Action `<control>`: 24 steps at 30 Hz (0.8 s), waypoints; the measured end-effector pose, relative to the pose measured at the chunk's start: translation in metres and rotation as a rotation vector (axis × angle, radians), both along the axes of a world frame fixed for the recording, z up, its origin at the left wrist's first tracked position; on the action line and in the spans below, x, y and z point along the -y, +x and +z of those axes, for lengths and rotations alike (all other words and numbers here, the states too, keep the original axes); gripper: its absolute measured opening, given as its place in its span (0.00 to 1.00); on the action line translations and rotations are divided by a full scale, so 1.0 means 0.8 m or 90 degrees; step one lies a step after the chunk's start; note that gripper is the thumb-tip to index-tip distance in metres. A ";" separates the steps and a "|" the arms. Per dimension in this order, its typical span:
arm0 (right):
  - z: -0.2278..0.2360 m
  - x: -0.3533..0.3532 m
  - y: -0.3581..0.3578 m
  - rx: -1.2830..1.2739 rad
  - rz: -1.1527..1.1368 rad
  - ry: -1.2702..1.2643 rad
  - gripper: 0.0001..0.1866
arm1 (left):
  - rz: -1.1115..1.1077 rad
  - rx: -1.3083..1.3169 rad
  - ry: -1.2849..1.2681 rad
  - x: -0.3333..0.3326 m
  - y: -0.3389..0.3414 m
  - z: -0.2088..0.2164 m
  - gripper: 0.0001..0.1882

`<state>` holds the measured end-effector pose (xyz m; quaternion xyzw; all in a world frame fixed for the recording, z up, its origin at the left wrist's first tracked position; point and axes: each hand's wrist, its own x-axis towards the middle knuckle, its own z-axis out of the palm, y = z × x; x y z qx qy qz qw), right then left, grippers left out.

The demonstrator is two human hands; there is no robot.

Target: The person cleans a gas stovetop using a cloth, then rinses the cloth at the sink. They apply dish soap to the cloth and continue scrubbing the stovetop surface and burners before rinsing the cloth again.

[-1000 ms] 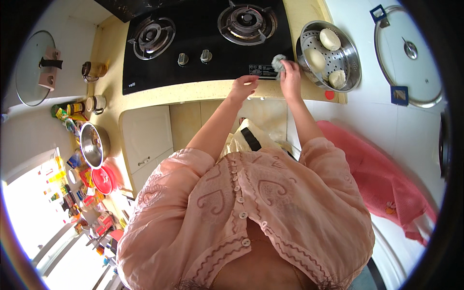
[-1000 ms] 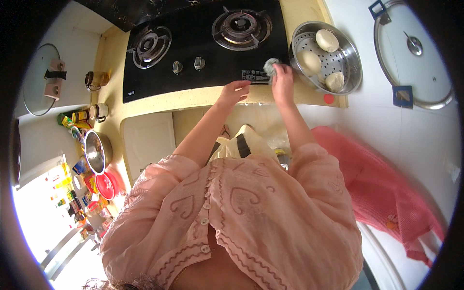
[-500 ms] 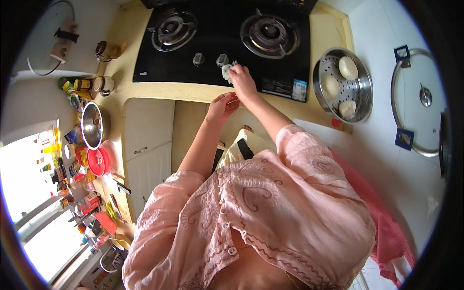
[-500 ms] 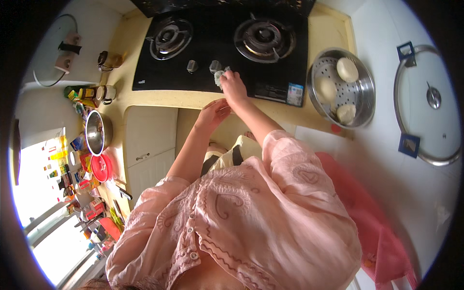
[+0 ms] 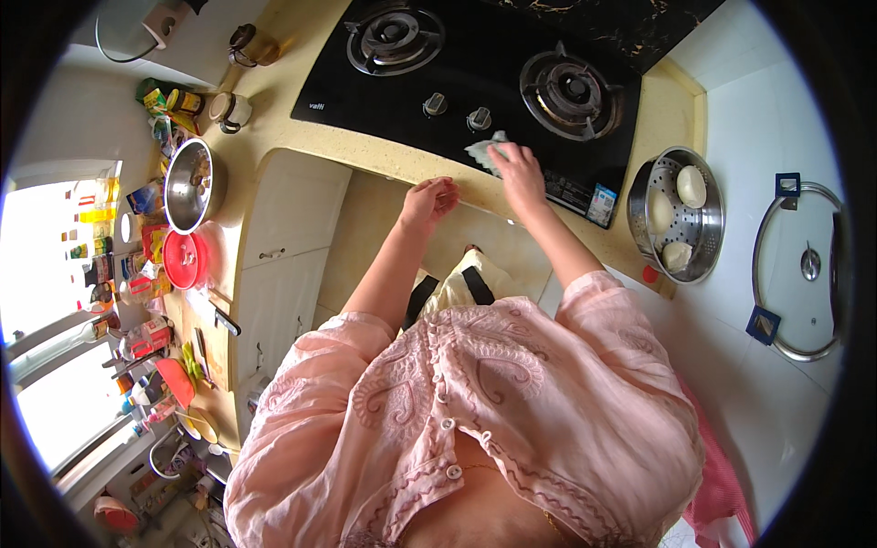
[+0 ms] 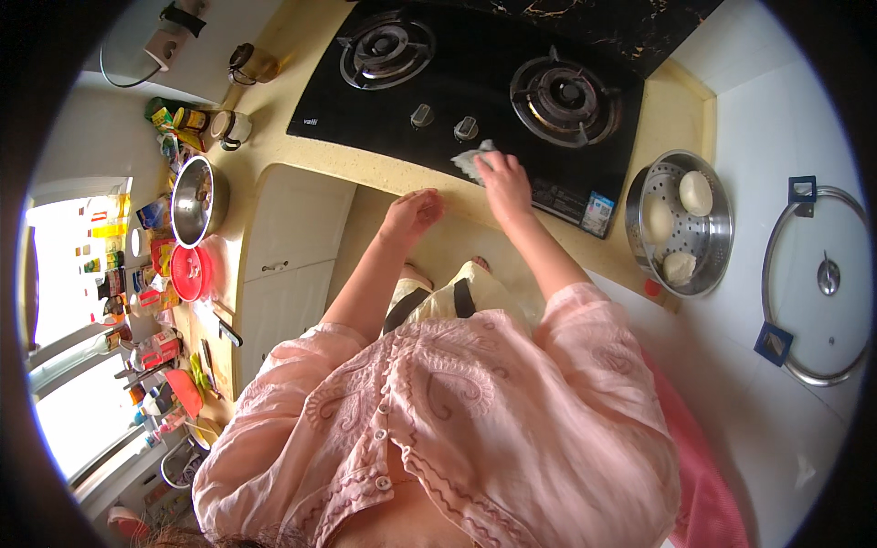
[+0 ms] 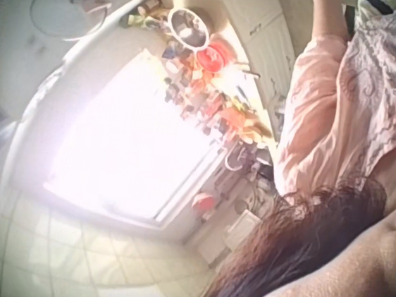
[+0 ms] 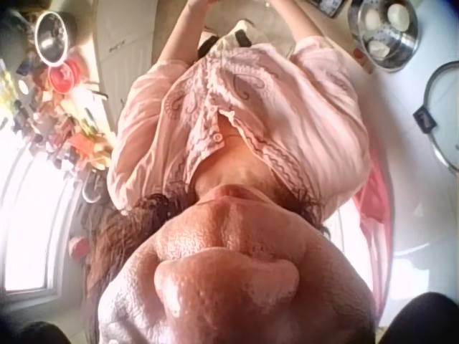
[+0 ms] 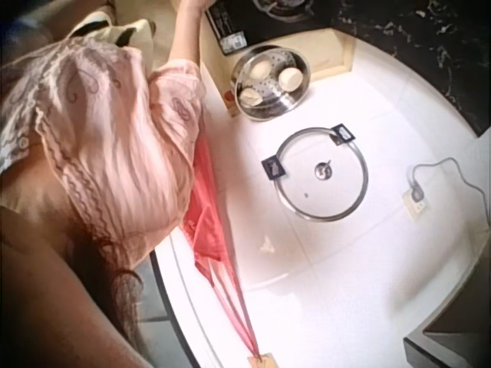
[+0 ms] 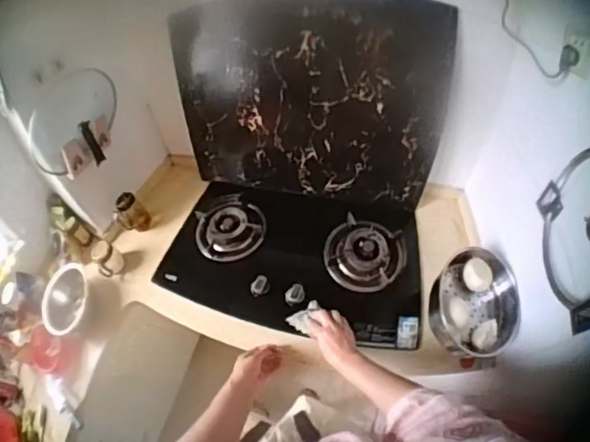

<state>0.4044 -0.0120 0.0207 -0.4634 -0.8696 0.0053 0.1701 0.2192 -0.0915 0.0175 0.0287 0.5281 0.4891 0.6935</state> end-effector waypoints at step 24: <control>0.022 -0.025 -0.199 -0.211 -0.086 -0.166 0.19 | -0.061 -0.063 0.046 -0.047 -0.191 0.009 0.09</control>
